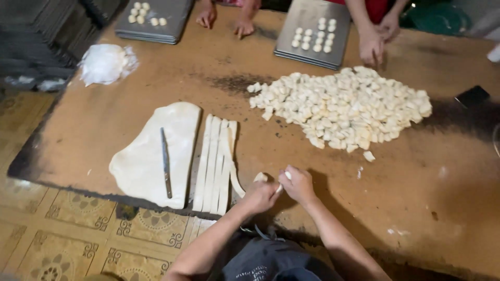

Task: The person cuts a large sheet of dough into strips using a knife, then rolls small pieces of dough into balls by hand. The formed dough balls are placed onto metal trays. The person also briefly reaches for flour from a bag on the floor.

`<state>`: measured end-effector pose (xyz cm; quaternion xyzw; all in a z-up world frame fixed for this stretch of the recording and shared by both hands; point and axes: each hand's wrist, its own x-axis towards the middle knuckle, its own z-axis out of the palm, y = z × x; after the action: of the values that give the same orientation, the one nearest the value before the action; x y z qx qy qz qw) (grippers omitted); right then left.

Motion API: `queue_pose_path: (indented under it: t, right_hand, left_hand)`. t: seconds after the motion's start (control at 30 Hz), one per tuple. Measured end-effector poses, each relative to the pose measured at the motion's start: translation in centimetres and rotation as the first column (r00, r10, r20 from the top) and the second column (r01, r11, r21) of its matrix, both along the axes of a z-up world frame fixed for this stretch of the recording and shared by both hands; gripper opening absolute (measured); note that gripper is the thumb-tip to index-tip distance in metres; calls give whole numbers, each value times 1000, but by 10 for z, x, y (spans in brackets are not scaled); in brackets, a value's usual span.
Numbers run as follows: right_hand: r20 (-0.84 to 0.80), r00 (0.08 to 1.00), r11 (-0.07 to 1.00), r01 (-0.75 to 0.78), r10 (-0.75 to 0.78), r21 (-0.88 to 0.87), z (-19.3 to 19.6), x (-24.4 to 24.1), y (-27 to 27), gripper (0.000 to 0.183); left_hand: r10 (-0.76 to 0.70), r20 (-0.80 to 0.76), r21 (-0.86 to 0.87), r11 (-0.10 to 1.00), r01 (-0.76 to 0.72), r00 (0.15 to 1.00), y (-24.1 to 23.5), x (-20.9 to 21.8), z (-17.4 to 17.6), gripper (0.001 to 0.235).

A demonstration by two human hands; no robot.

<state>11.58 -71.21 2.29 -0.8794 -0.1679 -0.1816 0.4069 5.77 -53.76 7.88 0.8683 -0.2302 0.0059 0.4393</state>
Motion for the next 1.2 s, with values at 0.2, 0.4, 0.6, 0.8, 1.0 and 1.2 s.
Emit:
queue_pose_path:
  t: [0.2,0.4,0.6,0.8,1.0,1.2]
  right_hand:
    - [-539,841,954,-120,-49,-275,44,-25,6,41]
    - [-177,937,954,-293,301,71,77,-43,33,19]
    - [-204,963,974,199,-174,107,4,-29,33,24]
    - [-663,697,934,26,-272,-356,0,-20,2,84]
    - [-197,940,958,-260,279,118,72,-44,54,10]
    - [-266,962,993,90,-65,83,-30,-19,38,34]
  left_hand:
    - [-84,-248,-355,935,-10,965,23,0,-12,22]
    - [-247,-123,-131,964,230,961,35,25,27,95]
    - [57,-442,110,994,-9,895,16,38,-78,24]
    - [-257,-348,-277,947,162,902,42,37,12,15]
    - [-344,-336,-99,939,330,877,47,43,59,100]
    - [70,-493,34,998,-61,867,17,38,-87,30]
